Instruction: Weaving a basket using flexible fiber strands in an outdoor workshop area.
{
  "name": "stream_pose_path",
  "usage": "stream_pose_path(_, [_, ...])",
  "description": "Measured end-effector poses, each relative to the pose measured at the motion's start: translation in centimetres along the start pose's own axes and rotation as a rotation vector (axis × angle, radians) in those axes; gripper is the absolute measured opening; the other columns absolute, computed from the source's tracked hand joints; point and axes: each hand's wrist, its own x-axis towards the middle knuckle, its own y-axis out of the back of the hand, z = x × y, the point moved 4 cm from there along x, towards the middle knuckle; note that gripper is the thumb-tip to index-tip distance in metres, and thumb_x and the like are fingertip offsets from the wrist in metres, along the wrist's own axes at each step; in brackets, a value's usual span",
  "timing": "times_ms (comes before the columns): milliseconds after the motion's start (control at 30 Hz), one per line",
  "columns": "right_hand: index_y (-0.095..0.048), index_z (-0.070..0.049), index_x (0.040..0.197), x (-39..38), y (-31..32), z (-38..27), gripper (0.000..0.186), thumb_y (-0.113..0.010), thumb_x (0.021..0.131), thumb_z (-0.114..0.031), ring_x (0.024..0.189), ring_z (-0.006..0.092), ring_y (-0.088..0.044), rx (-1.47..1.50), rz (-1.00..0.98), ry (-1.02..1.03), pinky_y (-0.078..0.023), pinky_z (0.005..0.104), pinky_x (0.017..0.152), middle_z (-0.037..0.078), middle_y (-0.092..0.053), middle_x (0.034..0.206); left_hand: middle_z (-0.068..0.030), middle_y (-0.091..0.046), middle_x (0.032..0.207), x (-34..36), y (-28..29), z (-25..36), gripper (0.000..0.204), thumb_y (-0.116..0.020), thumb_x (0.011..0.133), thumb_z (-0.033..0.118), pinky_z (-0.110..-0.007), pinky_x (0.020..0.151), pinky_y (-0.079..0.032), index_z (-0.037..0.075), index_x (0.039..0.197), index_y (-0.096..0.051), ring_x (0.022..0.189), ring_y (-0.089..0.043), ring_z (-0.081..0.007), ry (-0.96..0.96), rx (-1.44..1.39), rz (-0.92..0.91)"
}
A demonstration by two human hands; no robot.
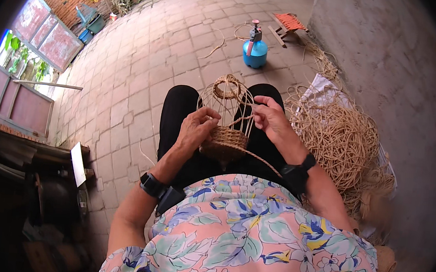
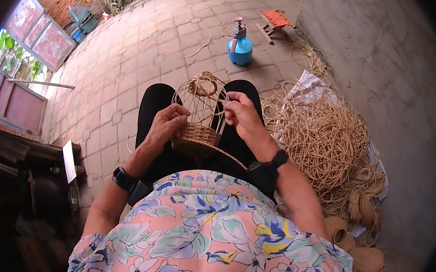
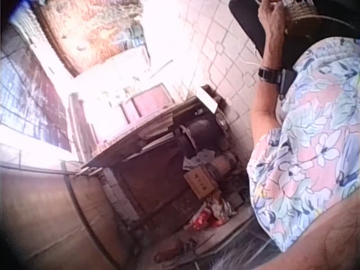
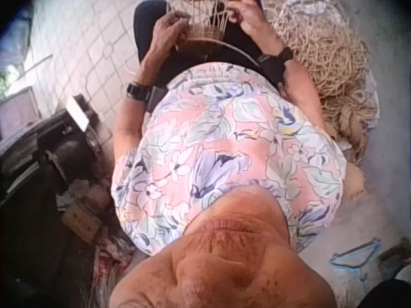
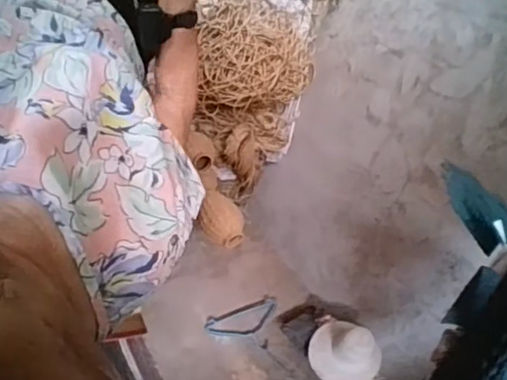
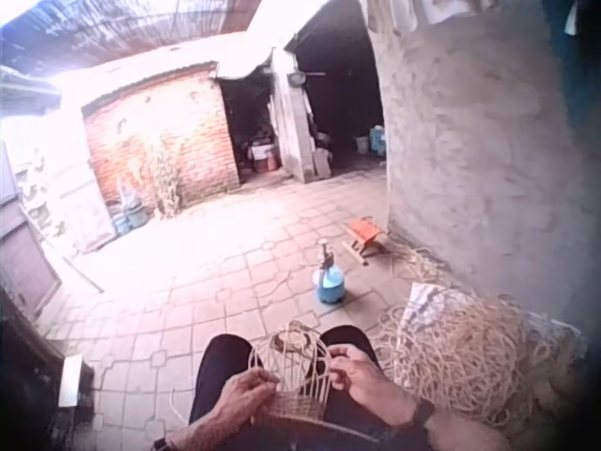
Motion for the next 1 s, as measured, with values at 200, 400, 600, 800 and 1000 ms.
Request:
stream_pose_path(200, [-0.055,-0.006,0.105,-5.9,2.5,-1.4,0.021,-0.059,0.087,-0.017,0.045,0.0013,-0.042,-0.464,-0.223,-0.144,-0.030,0.0154,0.037,-0.004,-0.053,0.065,-0.0028,-0.060,0.073,-0.5,0.0,2.5,0.012,-0.060,0.086,0.012,-0.026,0.055,-0.047,0.003,0.094,-0.062,0.060,-0.059,-0.0115,-0.122,0.337,0.041])
stream_pose_path(400, [-0.062,-0.005,0.091,-6.5,7.9,-2.3,0.016,-0.063,0.086,-0.020,0.044,0.0018,-0.041,-0.584,-0.023,-0.077,-0.031,0.0181,0.038,-0.006,-0.050,0.061,-0.0136,-0.066,0.081,-1.8,-3.8,6.7,0.009,-0.059,0.085,0.011,-0.040,0.060,-0.051,0.005,0.088,-0.066,0.070,-0.065,-0.0330,-0.694,0.798,0.077])
stream_pose_path(600, [-0.062,-0.006,0.084,-8.2,32.0,-3.2,0.019,-0.063,0.087,-0.025,0.042,0.0077,-0.036,-0.439,0.685,0.077,-0.029,0.0254,0.039,-0.003,-0.043,0.057,-0.0162,-0.066,0.075,-0.7,-4.5,5.4,0.017,-0.057,0.086,0.019,-0.042,0.063,-0.051,0.006,0.087,-0.068,0.071,-0.065,-0.0345,-0.488,0.957,-0.127])
stream_pose_path(800, [-0.062,-0.007,0.087,-13.4,37.4,-5.2,0.043,-0.061,0.088,-0.049,0.047,0.0081,-0.035,-1.101,0.958,-0.462,-0.035,0.0283,0.044,-0.002,-0.038,0.056,-0.0191,-0.066,0.076,0.7,-4.0,4.6,0.021,-0.056,0.086,0.021,-0.042,0.068,-0.051,0.005,0.091,-0.068,0.073,-0.065,-0.0356,-0.409,0.941,-0.194])
stream_pose_path(1000, [-0.063,-0.003,0.085,-8.7,17.2,-5.8,0.030,-0.058,0.093,-0.032,0.053,0.0068,-0.054,-0.662,0.226,-0.004,-0.045,0.0204,0.046,0.000,-0.058,0.066,-0.0091,-0.066,0.069,0.0,1.0,2.1,0.024,-0.058,0.086,0.026,-0.031,0.063,-0.051,0.004,0.092,-0.068,0.065,-0.064,-0.0190,-0.168,0.480,-0.009])
